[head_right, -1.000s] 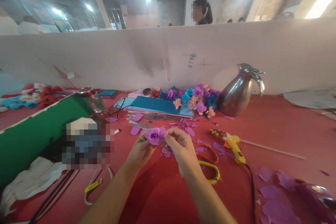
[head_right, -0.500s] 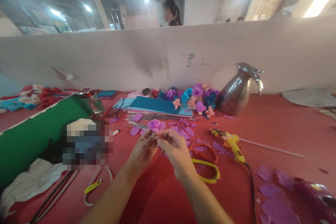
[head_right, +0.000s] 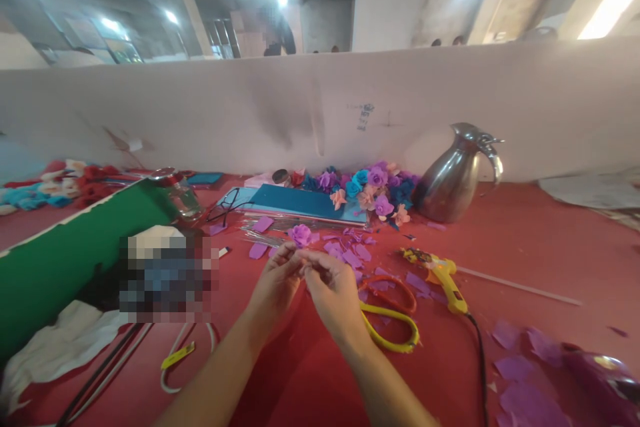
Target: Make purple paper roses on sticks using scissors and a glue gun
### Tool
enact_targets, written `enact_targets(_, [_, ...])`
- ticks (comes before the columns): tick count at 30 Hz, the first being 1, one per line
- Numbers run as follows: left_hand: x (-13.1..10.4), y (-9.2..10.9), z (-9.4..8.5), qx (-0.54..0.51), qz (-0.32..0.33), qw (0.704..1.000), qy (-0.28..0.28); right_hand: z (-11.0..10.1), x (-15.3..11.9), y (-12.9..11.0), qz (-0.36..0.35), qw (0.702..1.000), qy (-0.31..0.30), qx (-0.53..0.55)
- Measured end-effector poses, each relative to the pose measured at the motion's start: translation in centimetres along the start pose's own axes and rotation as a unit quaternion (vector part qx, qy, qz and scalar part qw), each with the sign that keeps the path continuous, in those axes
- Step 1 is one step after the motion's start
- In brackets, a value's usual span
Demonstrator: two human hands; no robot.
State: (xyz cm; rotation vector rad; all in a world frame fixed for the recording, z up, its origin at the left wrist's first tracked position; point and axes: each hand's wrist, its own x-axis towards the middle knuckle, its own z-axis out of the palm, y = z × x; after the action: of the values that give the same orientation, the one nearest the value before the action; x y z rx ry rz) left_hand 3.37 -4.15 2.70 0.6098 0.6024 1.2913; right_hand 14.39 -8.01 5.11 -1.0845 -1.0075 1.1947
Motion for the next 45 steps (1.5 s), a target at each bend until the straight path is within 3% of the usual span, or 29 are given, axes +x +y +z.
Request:
enact_targets(4, [0.1,0.4,-0.3,-0.018,-0.024,1.000,-0.005,-0.2,0.1,-0.2,-0.003,0.996,0.067,0.060])
enact_targets(11, [0.2,0.5,-0.5,0.004,-0.062,0.997,-0.055,0.0,0.2,-0.5,-0.023,0.996,-0.013,0.087])
enact_targets(19, [0.1,0.5,0.0,-0.023,-0.094,0.994,-0.042,-0.1,0.3,-0.1,-0.069,0.996,-0.015,0.047])
enact_targets(26, [-0.2,0.6,-0.3,0.005,-0.095,0.994,-0.055,0.0,0.2,-0.4,-0.018,0.993,-0.036,0.111])
enact_targets(34, [-0.4,0.4,-0.5,0.031,-0.099,0.992,-0.077,-0.5,0.3,-0.9,-0.011,0.992,-0.056,0.116])
enact_targets(45, [-0.6,0.8,-0.7,0.053,-0.117,0.987,-0.097,-1.5,0.7,-1.3,-0.022,0.985,-0.142,0.090])
